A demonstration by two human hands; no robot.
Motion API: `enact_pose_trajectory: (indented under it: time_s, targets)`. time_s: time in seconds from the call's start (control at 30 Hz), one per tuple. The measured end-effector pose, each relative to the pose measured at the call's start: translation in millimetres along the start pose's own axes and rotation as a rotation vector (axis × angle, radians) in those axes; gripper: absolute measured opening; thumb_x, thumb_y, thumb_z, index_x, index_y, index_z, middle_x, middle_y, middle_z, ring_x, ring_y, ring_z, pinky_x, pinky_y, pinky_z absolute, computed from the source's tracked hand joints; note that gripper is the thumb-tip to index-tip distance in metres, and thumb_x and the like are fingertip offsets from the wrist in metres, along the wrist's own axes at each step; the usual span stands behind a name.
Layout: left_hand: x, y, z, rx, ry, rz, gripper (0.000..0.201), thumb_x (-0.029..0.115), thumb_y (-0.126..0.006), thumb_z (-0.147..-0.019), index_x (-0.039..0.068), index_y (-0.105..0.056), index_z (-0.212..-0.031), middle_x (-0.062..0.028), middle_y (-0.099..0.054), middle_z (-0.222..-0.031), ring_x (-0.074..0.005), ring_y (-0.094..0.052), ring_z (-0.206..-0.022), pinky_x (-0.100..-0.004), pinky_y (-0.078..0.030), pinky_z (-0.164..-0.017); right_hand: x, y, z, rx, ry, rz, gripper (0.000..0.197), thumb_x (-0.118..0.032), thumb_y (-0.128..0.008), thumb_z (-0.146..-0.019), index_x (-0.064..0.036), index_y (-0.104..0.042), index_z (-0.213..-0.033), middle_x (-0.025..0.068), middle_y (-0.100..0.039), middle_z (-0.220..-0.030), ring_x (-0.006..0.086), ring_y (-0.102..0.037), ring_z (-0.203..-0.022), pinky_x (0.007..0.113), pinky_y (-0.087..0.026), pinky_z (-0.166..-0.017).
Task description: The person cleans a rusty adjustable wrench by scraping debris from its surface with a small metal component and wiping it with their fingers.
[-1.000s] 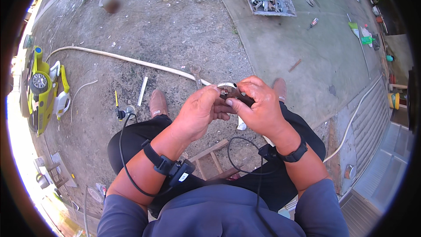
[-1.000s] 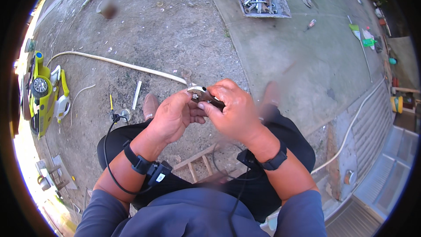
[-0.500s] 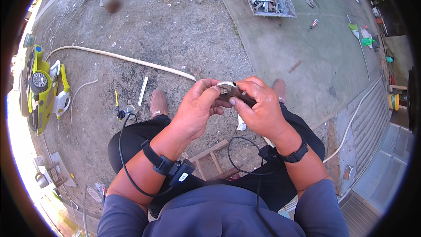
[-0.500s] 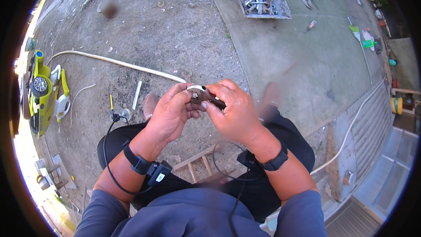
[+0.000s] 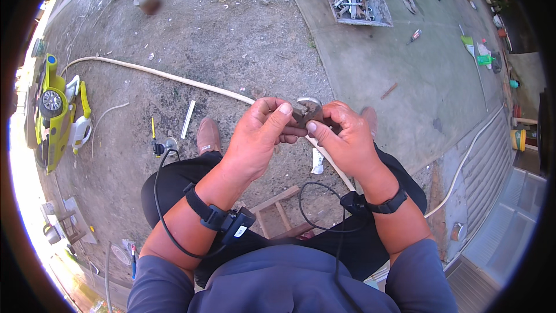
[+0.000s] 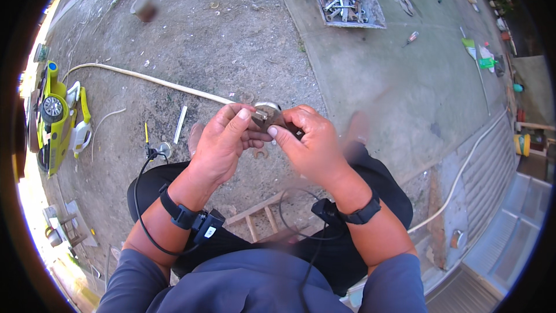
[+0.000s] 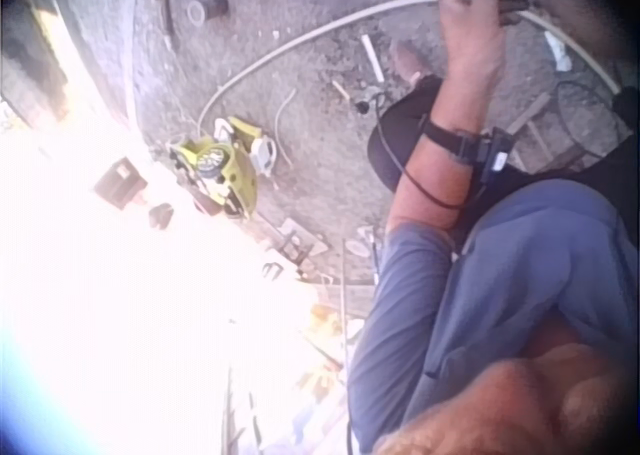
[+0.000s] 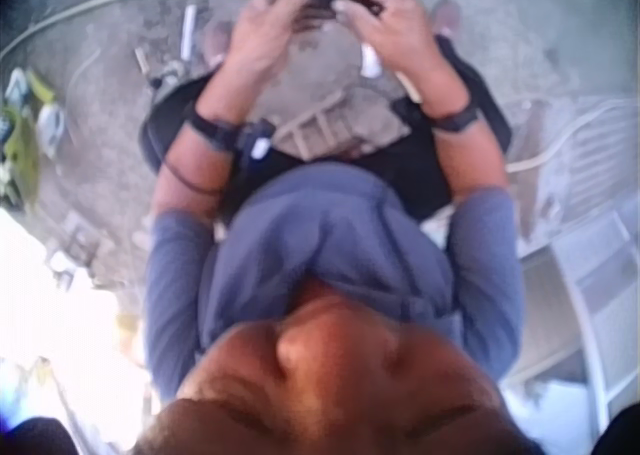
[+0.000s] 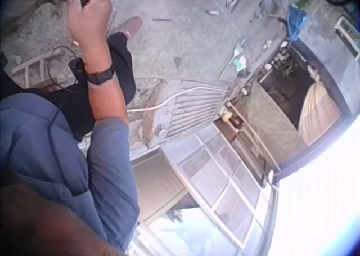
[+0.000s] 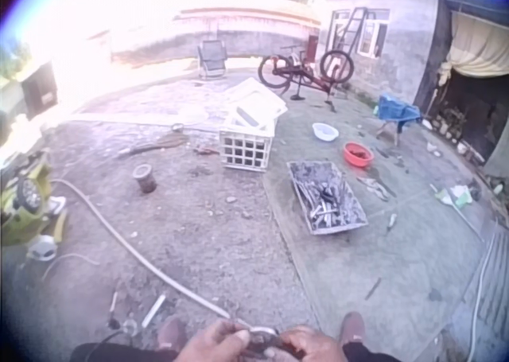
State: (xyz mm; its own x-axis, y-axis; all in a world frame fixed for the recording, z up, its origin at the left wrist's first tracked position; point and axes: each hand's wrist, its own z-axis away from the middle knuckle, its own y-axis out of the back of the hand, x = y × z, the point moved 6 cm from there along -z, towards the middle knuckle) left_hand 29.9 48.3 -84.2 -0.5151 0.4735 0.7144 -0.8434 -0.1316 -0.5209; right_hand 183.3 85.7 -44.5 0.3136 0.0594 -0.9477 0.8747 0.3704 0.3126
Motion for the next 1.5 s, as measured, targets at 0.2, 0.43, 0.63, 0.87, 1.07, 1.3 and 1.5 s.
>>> enact_pose_trajectory:
  time_s: [0.2,0.43,0.63,0.87,1.07,1.3,1.5]
  targets:
    - [-30,-17,5,-0.192,-0.042,-0.378,0.042,0.026,-0.054,-0.099,-0.003,-0.041,-0.126,-0.0141,-0.060,-0.115,-0.0188,-0.061,-0.105,-0.0313,-0.049,-0.086,22,-1,-2,0.103,-0.315,-0.686,0.013,-0.016,-0.059,-0.095,-0.0034,-0.061,-0.099,0.0040,-0.064,-0.081,0.0100,-0.059,-0.071,0.024,-0.050,-0.066]
    - [-34,-41,15,-0.180,-0.014,-0.469,0.022,0.018,-0.056,-0.096,0.000,-0.061,-0.107,-0.0076,-0.065,-0.092,-0.0125,-0.059,-0.087,-0.0305,-0.049,-0.079,16,-12,-4,0.098,-0.377,-0.868,0.012,-0.015,-0.060,-0.095,-0.0035,-0.061,-0.099,0.0076,-0.065,-0.088,0.0187,-0.066,-0.079,0.032,-0.055,-0.072]
    - [-24,-39,20,-0.157,-0.090,-0.604,0.019,0.019,-0.057,-0.095,0.001,-0.062,-0.097,-0.0073,-0.065,-0.080,-0.0117,-0.059,-0.076,-0.0315,-0.048,-0.068,18,-7,-5,0.146,-0.327,-0.648,0.020,-0.023,-0.066,-0.093,-0.0046,-0.061,-0.099,0.0062,-0.066,-0.088,0.0171,-0.066,-0.081,0.032,-0.055,-0.075]
    - [-24,-38,20,-0.162,-0.067,-0.578,0.018,0.019,-0.056,-0.095,0.001,-0.062,-0.096,-0.0065,-0.065,-0.080,-0.0108,-0.058,-0.075,-0.0308,-0.048,-0.068,20,-6,-5,0.137,-0.301,-0.663,0.019,-0.021,-0.065,-0.093,-0.0043,-0.061,-0.100,0.0054,-0.066,-0.093,0.0165,-0.065,-0.084,0.032,-0.054,-0.078]
    - [-24,-39,20,-0.157,-0.048,-0.527,0.018,0.018,-0.056,-0.096,0.002,-0.063,-0.097,-0.0054,-0.066,-0.081,-0.0105,-0.059,-0.076,-0.0303,-0.048,-0.069,5,-7,-8,0.030,-0.373,-0.753,0.019,-0.020,-0.062,-0.094,-0.0038,-0.061,-0.103,0.0053,-0.066,-0.094,0.0173,-0.066,-0.085,0.032,-0.054,-0.078]
    - [-27,-37,19,-0.181,-0.077,-0.607,0.017,0.017,-0.056,-0.095,0.002,-0.063,-0.096,-0.0056,-0.066,-0.081,-0.0112,-0.059,-0.076,-0.0302,-0.048,-0.070,18,-2,-7,0.101,-0.327,-0.623,0.017,-0.017,-0.062,-0.094,-0.0033,-0.061,-0.103,0.0059,-0.066,-0.094,0.0152,-0.064,-0.084,0.030,-0.053,-0.076]
    - [-27,-38,18,-0.182,-0.049,-0.577,0.017,0.017,-0.056,-0.096,0.002,-0.063,-0.095,-0.0053,-0.066,-0.081,-0.0111,-0.059,-0.077,-0.0300,-0.048,-0.071,4,-3,-9,0.091,-0.326,-0.692,0.019,-0.018,-0.065,-0.093,-0.0013,-0.061,-0.101,0.0070,-0.067,-0.091,0.0103,-0.061,-0.081,0.026,-0.048,-0.074]
